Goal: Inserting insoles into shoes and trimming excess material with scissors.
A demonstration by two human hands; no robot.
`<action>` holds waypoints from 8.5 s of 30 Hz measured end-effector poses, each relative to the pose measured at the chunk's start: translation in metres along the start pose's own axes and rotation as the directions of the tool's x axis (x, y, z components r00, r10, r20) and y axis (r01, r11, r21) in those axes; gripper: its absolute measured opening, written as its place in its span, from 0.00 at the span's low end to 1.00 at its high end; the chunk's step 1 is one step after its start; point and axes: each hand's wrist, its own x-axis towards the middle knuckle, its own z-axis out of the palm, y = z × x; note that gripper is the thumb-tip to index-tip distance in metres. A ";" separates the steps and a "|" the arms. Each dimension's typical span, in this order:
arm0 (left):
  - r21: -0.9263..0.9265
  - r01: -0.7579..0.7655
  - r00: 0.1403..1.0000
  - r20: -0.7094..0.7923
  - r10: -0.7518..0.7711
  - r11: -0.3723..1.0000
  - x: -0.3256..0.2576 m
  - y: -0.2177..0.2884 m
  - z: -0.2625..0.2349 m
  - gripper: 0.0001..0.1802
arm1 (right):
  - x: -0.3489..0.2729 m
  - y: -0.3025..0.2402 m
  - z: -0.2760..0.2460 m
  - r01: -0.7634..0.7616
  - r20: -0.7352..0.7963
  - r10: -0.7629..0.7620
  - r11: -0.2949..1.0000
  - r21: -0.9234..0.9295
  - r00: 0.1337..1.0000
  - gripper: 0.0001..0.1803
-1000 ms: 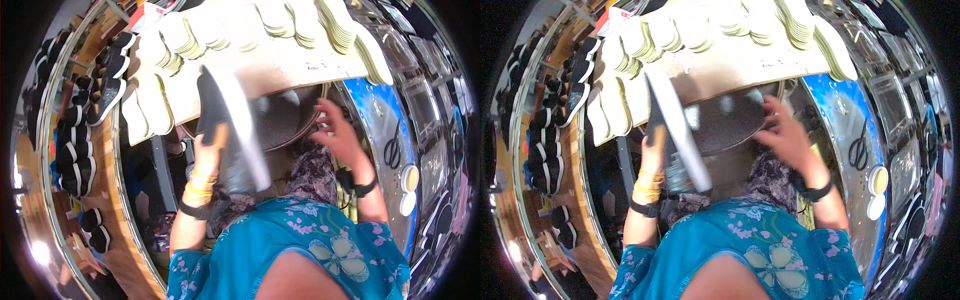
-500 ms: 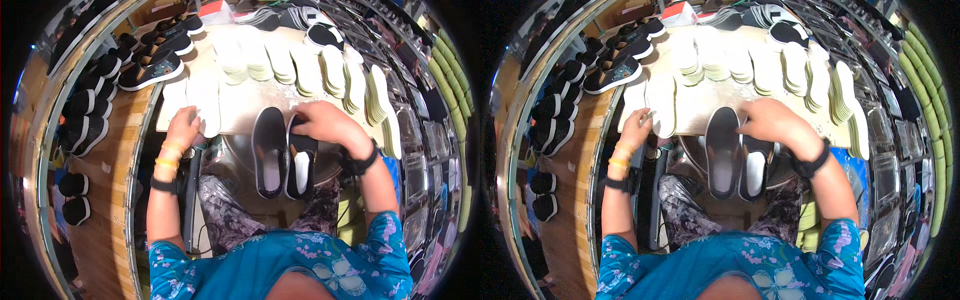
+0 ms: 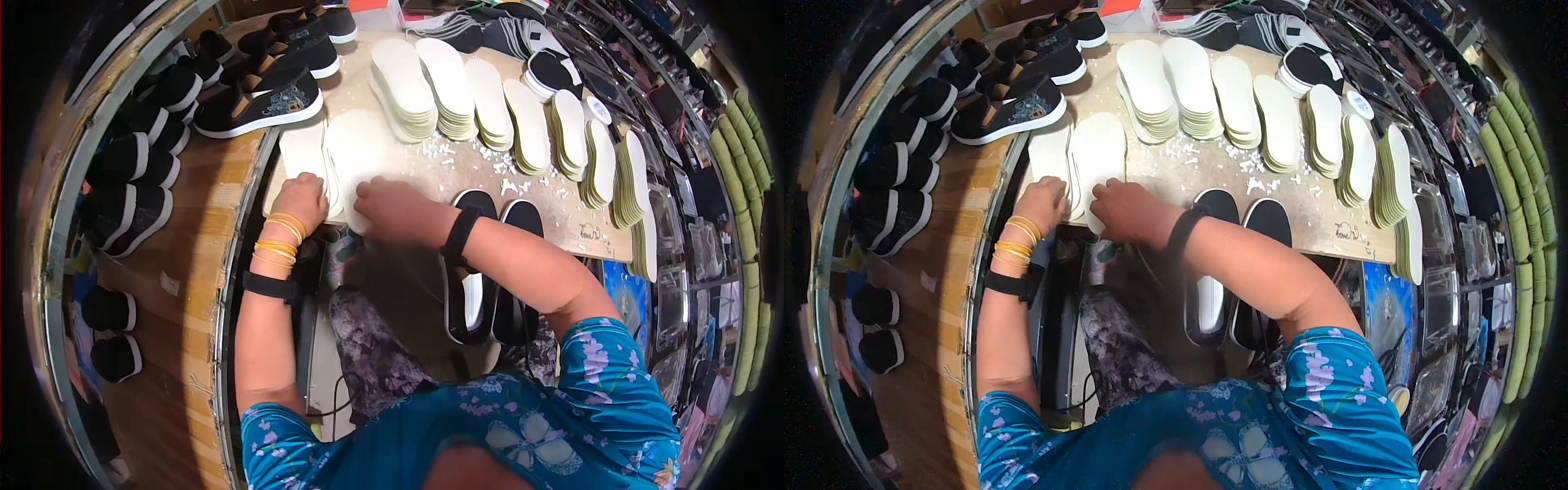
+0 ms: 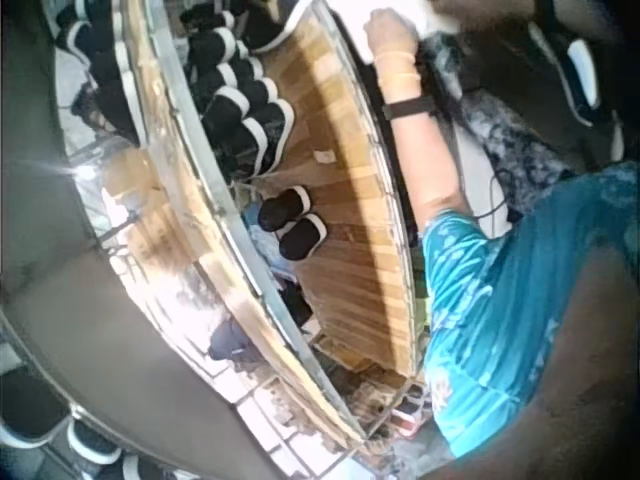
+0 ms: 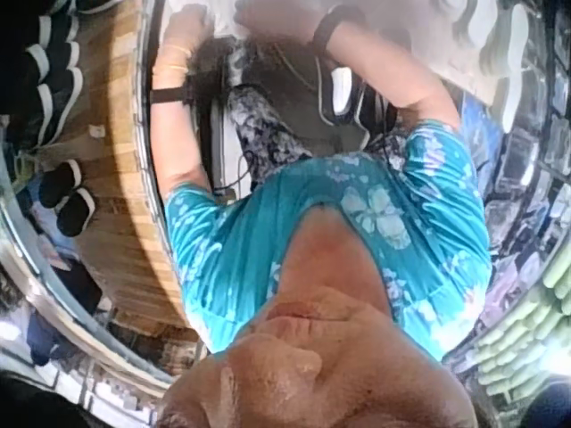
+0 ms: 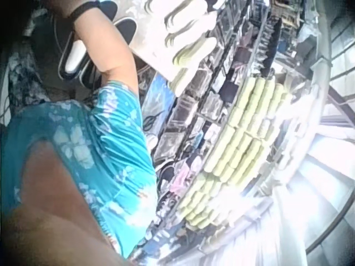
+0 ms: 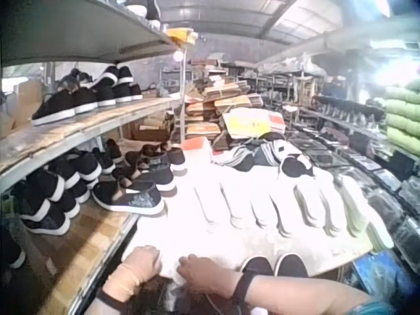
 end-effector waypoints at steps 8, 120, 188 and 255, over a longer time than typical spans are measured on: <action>0.057 0.016 0.996 0.090 -0.021 0.998 0.009 0.017 -0.039 0.16 | -0.008 -0.028 -0.020 -0.127 -0.039 0.123 0.982 -0.140 0.992 0.05; -0.129 -0.458 0.882 0.056 0.468 0.879 -0.049 0.266 -0.002 0.18 | -0.251 -0.059 -0.007 -0.163 -0.226 0.182 0.982 0.099 0.957 0.10; 0.218 0.136 0.784 0.573 -0.240 0.966 -0.006 0.273 0.039 0.25 | -0.256 -0.058 -0.031 -0.480 0.448 0.499 0.861 -0.166 0.742 0.34; 0.356 0.719 0.693 -0.299 -0.656 0.597 -0.346 0.173 -0.472 0.17 | -0.166 -0.114 -0.095 0.144 -0.216 -0.032 0.838 0.526 0.976 0.12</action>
